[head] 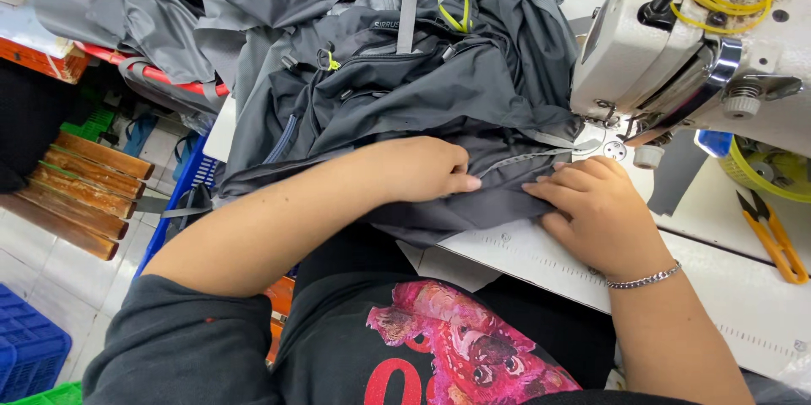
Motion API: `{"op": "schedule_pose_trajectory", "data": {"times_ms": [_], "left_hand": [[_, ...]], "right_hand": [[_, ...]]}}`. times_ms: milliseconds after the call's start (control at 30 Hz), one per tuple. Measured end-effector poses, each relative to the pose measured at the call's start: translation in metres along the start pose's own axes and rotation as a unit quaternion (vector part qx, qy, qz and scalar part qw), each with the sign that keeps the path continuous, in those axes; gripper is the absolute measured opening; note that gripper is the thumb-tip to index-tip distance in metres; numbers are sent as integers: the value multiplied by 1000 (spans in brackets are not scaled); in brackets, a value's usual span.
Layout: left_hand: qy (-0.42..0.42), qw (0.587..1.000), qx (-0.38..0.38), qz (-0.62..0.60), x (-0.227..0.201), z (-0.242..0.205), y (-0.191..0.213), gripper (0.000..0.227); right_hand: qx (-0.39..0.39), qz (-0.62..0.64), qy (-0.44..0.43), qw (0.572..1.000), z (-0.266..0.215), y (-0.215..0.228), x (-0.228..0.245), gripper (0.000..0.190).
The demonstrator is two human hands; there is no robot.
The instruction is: The person sews a gray backpack using a sewing machine. They align the fabric edges, guide the bag under the needle, and stitch along the seams. The person adjusts the bag's position multiple times to complete different sections of the seam.
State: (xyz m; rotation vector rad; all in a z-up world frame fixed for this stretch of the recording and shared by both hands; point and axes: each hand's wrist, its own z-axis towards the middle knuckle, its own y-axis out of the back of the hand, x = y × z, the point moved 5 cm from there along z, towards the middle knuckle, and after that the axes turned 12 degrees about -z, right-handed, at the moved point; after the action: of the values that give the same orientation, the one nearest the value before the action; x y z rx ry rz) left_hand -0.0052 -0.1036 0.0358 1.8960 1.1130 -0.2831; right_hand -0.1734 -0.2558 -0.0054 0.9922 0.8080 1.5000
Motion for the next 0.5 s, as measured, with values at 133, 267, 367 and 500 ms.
{"op": "schedule_pose_trajectory", "data": {"times_ms": [133, 267, 367, 500], "left_hand": [[-25, 988, -135, 66, 30, 17, -37, 33], [-95, 895, -328, 288, 48, 17, -10, 17], [-187, 793, -397, 423, 42, 21, 19, 11], [-213, 760, -378, 484, 40, 42, 31, 21]], "right_hand": [[12, -1, 0, 1000, -1, 0, -2, 22], [6, 22, 15, 1000, -8, -10, -6, 18], [-20, 28, 36, 999, -1, -5, 8, 16], [-45, -3, 66, 997, 2, 0, 19, 15]]}}
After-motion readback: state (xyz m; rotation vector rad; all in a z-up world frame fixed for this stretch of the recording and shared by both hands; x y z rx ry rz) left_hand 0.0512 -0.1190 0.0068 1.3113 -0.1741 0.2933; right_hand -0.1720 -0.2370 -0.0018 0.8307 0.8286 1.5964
